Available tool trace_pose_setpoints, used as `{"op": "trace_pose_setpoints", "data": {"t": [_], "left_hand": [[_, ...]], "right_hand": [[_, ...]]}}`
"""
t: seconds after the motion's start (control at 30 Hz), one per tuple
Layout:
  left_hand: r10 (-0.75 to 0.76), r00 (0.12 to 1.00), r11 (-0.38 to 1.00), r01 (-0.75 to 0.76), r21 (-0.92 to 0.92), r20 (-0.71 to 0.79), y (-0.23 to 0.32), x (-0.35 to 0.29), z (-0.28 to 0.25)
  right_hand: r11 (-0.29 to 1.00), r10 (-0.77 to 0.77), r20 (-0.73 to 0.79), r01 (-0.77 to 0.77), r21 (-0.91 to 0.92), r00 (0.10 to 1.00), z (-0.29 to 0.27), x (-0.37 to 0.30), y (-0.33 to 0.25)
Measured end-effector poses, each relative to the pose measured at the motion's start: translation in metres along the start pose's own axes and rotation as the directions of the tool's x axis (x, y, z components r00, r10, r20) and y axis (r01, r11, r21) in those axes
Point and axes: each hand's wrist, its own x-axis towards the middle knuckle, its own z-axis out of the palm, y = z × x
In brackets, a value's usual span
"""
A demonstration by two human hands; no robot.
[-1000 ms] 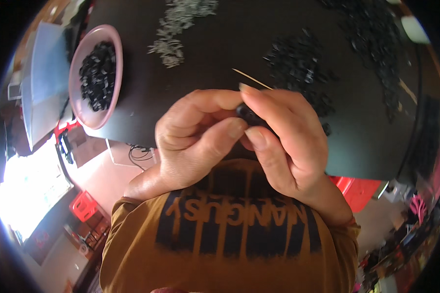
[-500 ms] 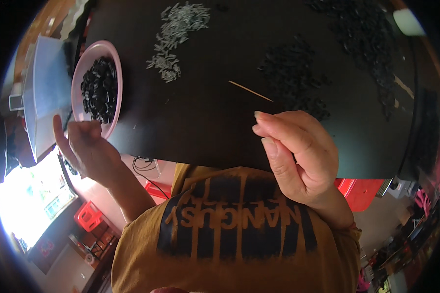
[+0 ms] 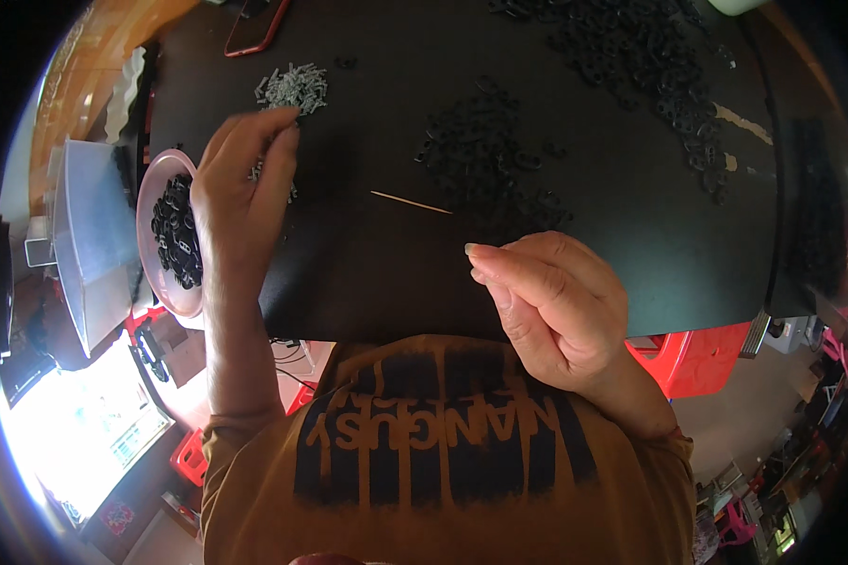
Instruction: The person assembles small black plastic hair accessories by hand. They pick up a plastic base and a metal spring, insert the spring into the base, and then attach a plastic clip to the assembly. The finished items are placed into a pink bowl on the table.
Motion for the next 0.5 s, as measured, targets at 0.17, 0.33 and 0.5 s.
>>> {"op": "trace_pose_setpoints", "data": {"t": [0.17, 0.33, 0.5], "left_hand": [[0.154, 0.980, 0.943, -0.184, 0.279, 0.126, -0.010, 0.018, 0.018], [0.092, 0.988, 0.985, -0.108, 0.131, 0.122, -0.005, 0.019, 0.022], [0.157, 0.984, 0.969, -0.170, 0.178, 0.085, -0.010, 0.047, 0.029]], "right_hand": [[1.000, 0.015, -0.024, -0.015, 0.004, 1.000, -0.004, -0.004, 0.006], [0.998, 0.048, -0.040, -0.046, 0.039, 0.998, -0.003, -0.004, 0.012], [0.999, 0.016, -0.017, -0.015, 0.048, 1.000, -0.002, -0.002, 0.014]]}}
